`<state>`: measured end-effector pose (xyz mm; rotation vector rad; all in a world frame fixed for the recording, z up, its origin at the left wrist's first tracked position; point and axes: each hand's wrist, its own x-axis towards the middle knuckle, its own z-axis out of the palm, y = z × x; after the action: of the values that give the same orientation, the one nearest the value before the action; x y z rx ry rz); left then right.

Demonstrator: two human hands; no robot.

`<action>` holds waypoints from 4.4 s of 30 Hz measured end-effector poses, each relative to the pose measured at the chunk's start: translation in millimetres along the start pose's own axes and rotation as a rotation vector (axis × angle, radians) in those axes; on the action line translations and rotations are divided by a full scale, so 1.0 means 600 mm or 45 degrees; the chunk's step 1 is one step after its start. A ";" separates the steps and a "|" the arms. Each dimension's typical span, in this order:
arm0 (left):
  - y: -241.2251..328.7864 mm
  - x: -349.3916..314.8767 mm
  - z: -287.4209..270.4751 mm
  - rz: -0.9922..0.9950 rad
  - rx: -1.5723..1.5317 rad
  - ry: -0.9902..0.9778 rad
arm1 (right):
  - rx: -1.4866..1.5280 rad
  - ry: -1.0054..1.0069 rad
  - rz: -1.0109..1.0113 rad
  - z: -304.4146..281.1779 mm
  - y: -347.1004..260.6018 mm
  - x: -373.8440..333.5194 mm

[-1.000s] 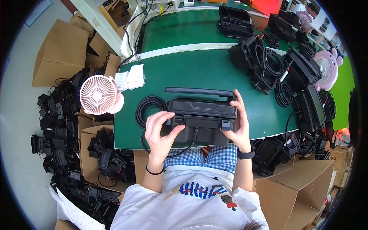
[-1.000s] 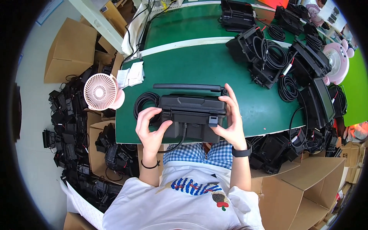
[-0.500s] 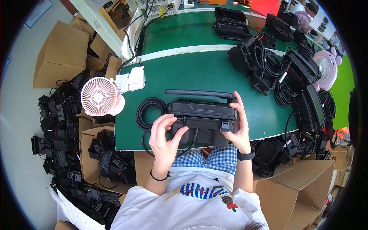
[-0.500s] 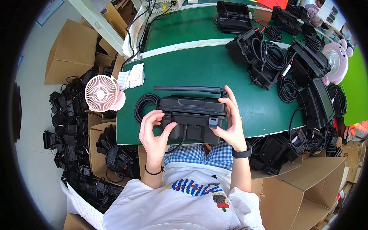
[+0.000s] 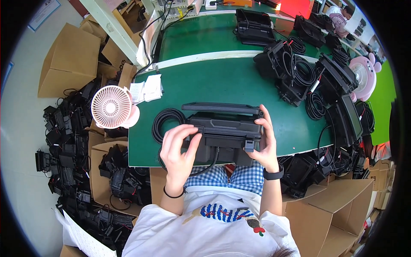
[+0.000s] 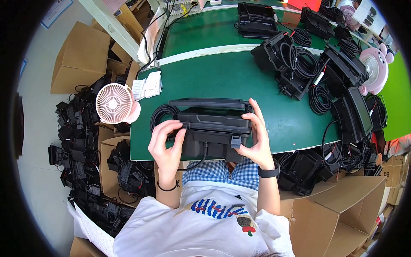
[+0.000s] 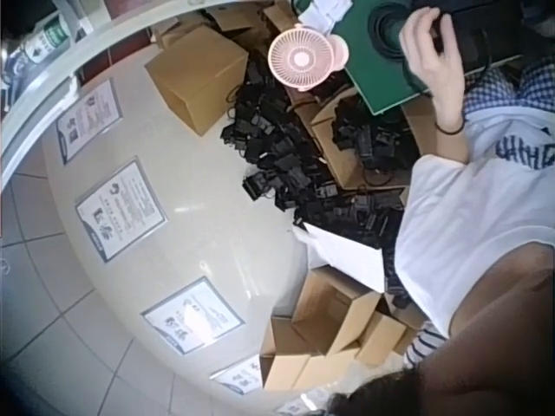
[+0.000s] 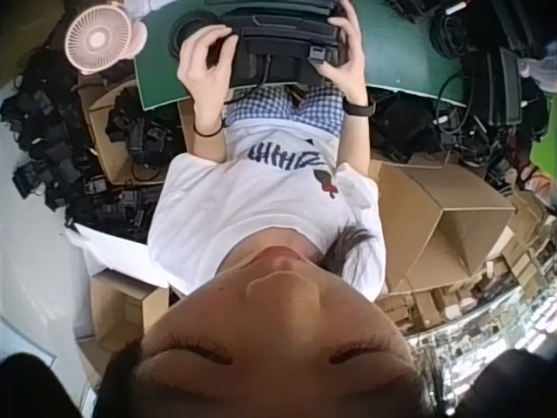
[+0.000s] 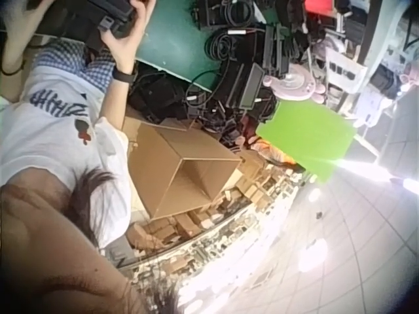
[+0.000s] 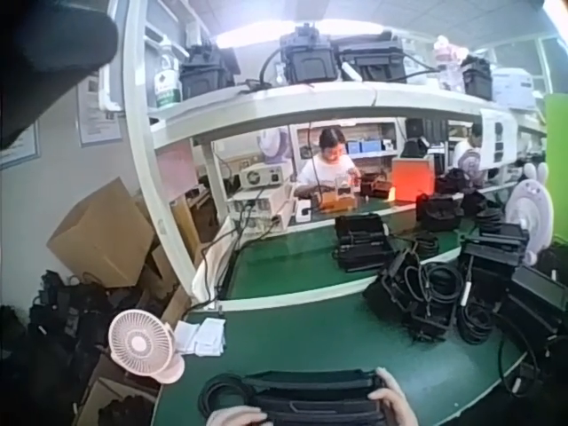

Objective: Assembling and packing electronic devices and cables into protective cases and cardboard boxes in a workshop setting.

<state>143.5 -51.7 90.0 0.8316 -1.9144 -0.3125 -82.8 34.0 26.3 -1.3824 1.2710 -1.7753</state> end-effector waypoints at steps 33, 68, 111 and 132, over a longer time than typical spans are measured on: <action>-0.050 -0.038 0.067 -0.582 -1.002 -0.043 | -0.407 0.271 0.008 0.043 -0.060 -0.017; -0.065 -0.048 0.060 -0.522 -1.160 -0.104 | -0.007 0.086 0.095 0.038 -0.016 0.006; -0.018 -0.048 0.030 0.277 0.047 -0.060 | 0.576 0.715 0.244 0.034 0.005 -0.035; -0.066 -0.166 0.062 -0.091 -0.559 0.222 | 0.321 0.528 0.153 0.048 -0.038 -0.041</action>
<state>155.4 -19.3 -18.1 0.6101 -1.5748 -0.6554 -45.1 54.4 37.6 -0.8085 1.2455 -2.1203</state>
